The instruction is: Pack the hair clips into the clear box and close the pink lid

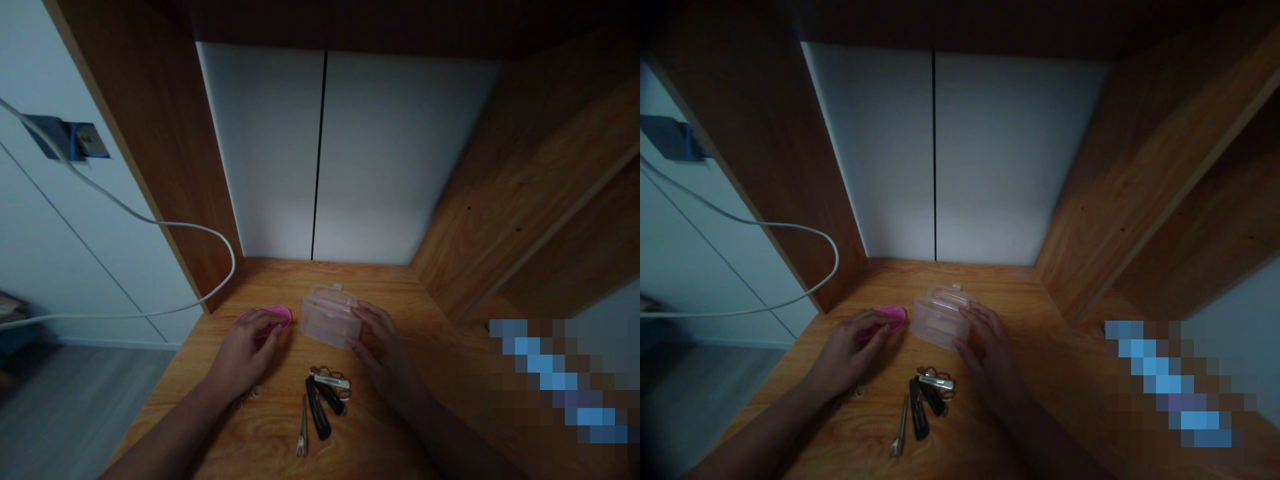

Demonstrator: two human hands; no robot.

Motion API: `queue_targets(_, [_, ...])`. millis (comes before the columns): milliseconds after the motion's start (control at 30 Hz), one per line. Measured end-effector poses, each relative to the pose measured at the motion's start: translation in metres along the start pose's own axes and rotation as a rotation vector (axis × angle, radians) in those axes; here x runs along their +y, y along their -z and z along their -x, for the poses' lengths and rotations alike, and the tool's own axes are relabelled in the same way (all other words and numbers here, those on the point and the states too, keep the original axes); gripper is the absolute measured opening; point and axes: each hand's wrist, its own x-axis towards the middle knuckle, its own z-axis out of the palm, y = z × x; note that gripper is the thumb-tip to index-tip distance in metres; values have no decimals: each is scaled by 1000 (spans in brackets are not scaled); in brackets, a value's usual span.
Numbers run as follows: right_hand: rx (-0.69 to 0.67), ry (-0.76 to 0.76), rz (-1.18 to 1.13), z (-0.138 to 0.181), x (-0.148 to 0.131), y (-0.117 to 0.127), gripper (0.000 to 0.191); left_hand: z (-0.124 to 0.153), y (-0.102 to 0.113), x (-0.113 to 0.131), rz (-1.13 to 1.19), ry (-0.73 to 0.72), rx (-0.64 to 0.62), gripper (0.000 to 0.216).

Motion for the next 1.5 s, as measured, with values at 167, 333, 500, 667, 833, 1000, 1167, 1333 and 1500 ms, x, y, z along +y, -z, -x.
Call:
queue_targets(167, [41, 24, 52, 0, -1, 1, 45, -1, 1, -1, -7, 1, 9, 23])
queue_targets(333, [178, 154, 122, 2, -11, 9, 37, -2, 8, -7, -46, 29, 27, 23])
queue_targets(500, [54, 401, 118, 10, -24, 13, 23, -3, 14, -10, -74, 9, 4, 22])
queue_targets(667, [-340, 472, 152, 14, -38, 9, 22, -2, 9, -5, -35, -113, -54, 20])
queue_targets(833, [-548, 274, 295, 13, -52, 6, 59, 3, 4, 7, -8, -258, -247, 15])
queue_targets(1000, [-598, 245, 329, 14, -52, 4, 35, 7, 2, 21, 35, -393, -404, 23])
queue_targets(1167, [-581, 316, 287, 15, -47, 2, 21, 8, -2, 28, 41, -417, -475, 24])
queue_targets(1333, [-588, 355, 228, 16, -42, 2, 15, 8, -5, 27, 46, -413, -478, 13])
queue_targets(1500, [-592, 382, 160, 14, -43, 4, 11, 10, -5, 25, 71, -415, -489, 7])
